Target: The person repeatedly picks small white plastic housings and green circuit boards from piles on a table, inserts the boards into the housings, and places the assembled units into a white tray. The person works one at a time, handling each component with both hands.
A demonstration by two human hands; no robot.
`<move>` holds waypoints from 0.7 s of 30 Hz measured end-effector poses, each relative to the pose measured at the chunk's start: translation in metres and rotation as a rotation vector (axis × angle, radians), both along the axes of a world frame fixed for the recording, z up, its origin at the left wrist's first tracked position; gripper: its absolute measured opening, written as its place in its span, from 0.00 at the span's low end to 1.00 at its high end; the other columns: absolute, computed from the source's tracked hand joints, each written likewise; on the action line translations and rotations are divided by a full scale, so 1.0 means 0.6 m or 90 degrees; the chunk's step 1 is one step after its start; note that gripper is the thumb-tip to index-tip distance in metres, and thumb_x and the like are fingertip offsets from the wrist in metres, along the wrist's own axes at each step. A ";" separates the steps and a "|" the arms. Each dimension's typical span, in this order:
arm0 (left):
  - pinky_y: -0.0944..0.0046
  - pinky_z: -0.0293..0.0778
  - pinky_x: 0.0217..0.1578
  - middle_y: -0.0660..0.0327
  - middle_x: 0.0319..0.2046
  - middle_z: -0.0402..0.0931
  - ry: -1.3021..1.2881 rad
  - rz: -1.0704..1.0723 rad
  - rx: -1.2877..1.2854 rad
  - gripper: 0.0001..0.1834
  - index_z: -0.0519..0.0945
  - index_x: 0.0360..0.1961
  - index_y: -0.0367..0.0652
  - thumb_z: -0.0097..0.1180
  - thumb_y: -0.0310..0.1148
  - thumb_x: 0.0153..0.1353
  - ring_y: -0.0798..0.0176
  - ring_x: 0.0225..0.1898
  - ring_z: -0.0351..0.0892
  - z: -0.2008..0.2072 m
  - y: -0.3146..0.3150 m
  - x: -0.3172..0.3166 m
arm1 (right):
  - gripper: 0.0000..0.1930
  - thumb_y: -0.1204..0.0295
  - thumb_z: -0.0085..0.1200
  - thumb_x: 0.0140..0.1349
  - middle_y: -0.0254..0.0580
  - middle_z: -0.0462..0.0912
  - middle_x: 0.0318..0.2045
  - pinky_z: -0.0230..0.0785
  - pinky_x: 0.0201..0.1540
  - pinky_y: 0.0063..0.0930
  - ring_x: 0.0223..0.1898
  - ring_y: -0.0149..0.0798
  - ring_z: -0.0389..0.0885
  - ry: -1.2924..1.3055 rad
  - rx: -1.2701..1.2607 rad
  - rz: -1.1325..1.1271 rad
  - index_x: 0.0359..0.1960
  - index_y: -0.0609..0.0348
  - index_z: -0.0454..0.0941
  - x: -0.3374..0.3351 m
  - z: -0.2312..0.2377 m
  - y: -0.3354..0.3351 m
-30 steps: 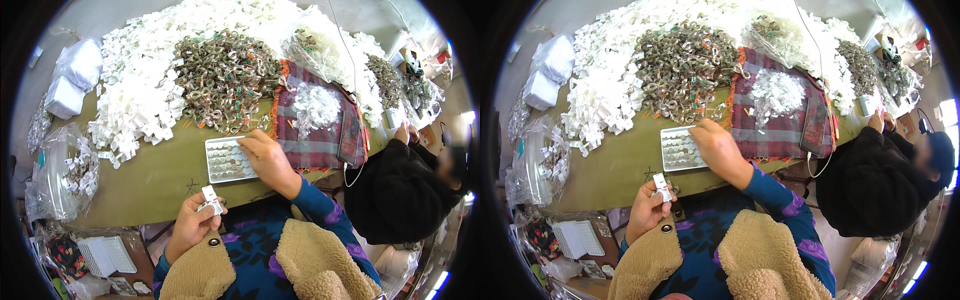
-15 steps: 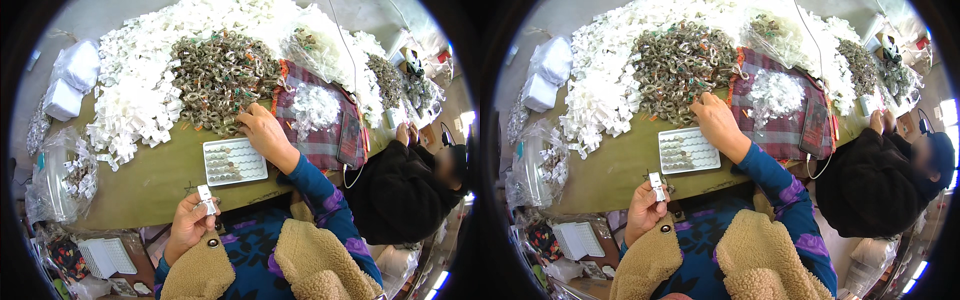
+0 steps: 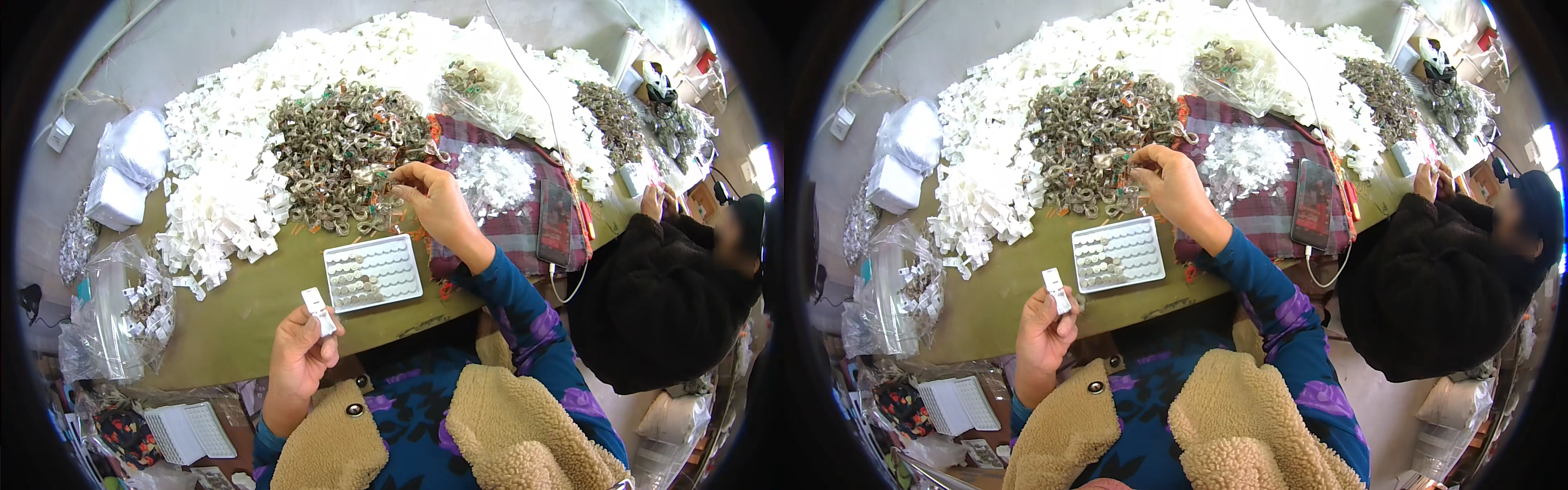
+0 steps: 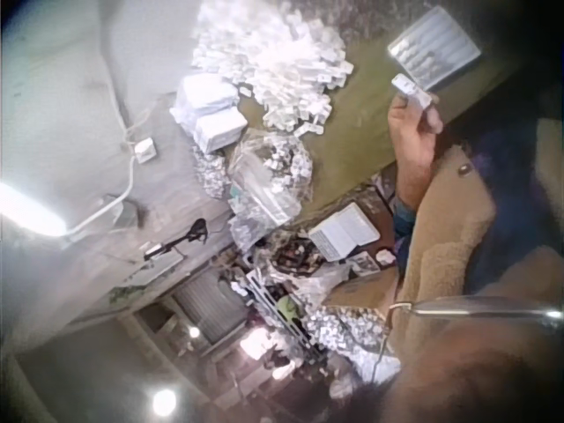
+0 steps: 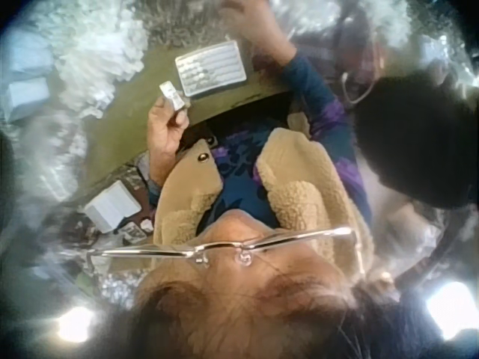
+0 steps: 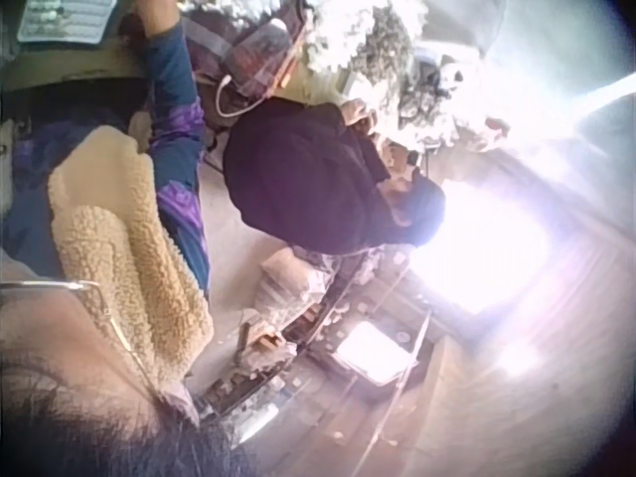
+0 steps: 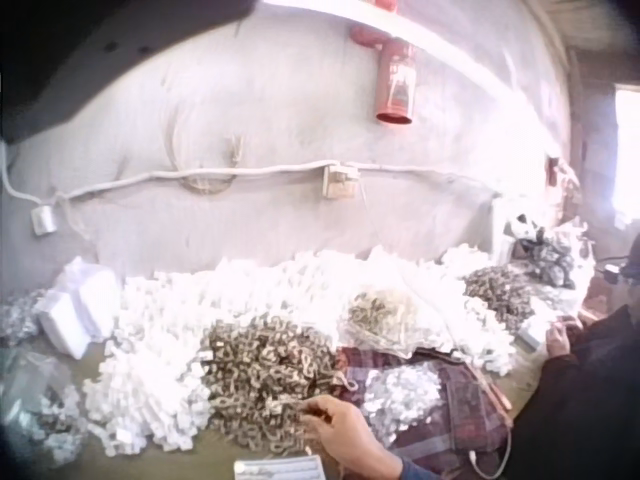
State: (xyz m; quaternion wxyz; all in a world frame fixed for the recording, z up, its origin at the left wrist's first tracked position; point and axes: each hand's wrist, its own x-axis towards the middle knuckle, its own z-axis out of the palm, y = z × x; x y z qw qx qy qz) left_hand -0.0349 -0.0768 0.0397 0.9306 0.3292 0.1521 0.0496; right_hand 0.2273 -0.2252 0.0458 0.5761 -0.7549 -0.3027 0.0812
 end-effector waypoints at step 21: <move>0.72 0.69 0.20 0.54 0.35 0.81 -0.054 -0.058 0.185 0.13 0.77 0.49 0.35 0.52 0.34 0.71 0.74 0.23 0.74 0.071 -0.004 0.153 | 0.09 0.76 0.52 0.67 0.39 0.83 0.24 0.71 0.22 0.20 0.19 0.27 0.79 0.215 -0.024 0.041 0.37 0.72 0.81 0.056 -0.020 -0.010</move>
